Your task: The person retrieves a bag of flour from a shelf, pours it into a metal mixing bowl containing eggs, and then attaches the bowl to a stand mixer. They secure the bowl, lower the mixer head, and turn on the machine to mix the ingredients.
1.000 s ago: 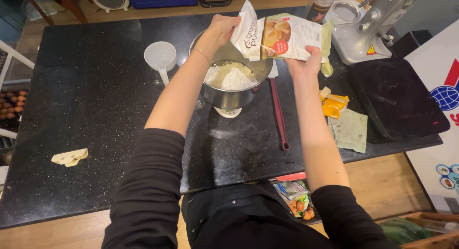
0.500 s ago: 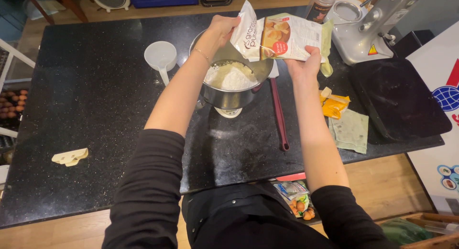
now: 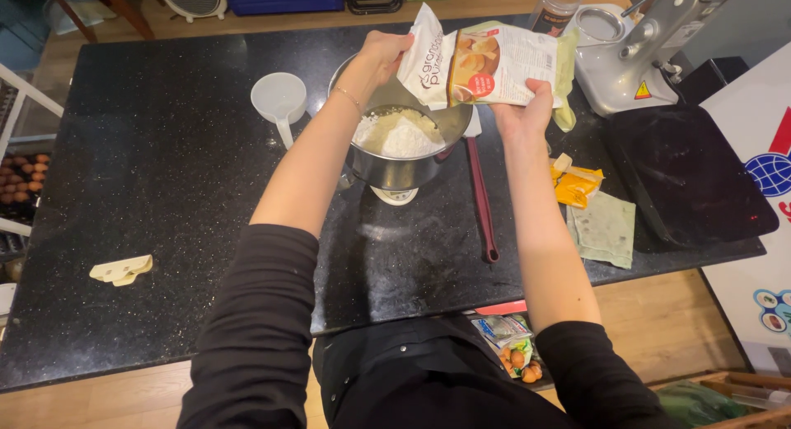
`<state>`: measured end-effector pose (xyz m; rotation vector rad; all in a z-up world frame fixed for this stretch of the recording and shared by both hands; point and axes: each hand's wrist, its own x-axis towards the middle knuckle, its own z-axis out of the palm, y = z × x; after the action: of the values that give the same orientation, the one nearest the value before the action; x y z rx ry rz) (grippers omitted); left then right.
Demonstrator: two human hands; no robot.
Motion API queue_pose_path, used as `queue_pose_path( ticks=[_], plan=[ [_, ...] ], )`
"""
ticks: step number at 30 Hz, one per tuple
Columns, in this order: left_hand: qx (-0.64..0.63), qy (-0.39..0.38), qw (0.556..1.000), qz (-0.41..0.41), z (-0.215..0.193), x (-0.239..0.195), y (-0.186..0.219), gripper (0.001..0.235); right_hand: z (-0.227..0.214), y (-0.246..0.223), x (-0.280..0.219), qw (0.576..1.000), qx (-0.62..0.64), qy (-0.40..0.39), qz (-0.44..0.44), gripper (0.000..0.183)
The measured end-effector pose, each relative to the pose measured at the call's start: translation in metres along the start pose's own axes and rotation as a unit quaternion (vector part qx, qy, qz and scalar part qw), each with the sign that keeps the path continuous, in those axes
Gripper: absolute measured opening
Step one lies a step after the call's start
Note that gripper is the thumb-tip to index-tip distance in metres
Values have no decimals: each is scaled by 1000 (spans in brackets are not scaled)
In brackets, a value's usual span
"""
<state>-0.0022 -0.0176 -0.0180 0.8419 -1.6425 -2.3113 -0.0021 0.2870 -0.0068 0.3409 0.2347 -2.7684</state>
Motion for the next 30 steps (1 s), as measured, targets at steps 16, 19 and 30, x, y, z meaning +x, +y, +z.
queue_pose_path(
  ticks=[16, 19, 30],
  plan=[
    [53, -23, 998, 8, -3, -51, 14, 27, 33, 30, -66, 985, -134, -44, -98, 67],
    [13, -12, 1000, 17, 0, -29, -11, 27, 34, 34, -69, 947, -249, -143, -143, 62],
    [-62, 44, 997, -4, -4, -19, -30, 28, 12, 48, -21, 883, -307, -278, -221, 73]
  ],
)
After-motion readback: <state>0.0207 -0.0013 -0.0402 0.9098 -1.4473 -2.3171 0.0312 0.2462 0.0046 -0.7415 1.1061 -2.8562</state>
